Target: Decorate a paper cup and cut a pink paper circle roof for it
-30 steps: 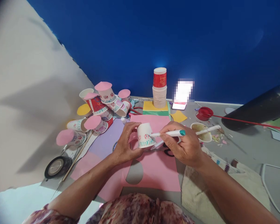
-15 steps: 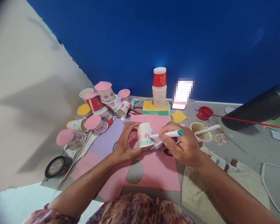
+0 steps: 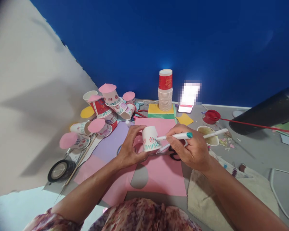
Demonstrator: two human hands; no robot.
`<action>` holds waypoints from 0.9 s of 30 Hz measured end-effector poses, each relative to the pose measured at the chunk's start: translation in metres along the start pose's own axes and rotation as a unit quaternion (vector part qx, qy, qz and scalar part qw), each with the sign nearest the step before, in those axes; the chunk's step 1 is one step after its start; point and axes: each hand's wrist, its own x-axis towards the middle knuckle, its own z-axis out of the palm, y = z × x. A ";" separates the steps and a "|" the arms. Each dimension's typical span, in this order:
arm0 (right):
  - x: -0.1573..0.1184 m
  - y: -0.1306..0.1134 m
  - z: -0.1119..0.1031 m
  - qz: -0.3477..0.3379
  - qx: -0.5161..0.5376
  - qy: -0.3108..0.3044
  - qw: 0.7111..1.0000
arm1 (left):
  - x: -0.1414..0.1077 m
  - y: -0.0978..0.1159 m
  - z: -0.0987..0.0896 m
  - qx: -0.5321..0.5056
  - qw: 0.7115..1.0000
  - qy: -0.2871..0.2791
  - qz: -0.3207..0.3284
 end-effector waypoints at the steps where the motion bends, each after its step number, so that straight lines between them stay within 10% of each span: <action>1: 0.000 0.000 0.000 -0.001 -0.001 0.001 1.000 | 0.000 0.000 0.000 0.000 1.000 0.000 0.001; 27: 0.000 -0.006 0.005 -0.032 0.012 -0.036 0.999 | -0.001 0.000 0.000 0.014 1.000 -0.007 -0.002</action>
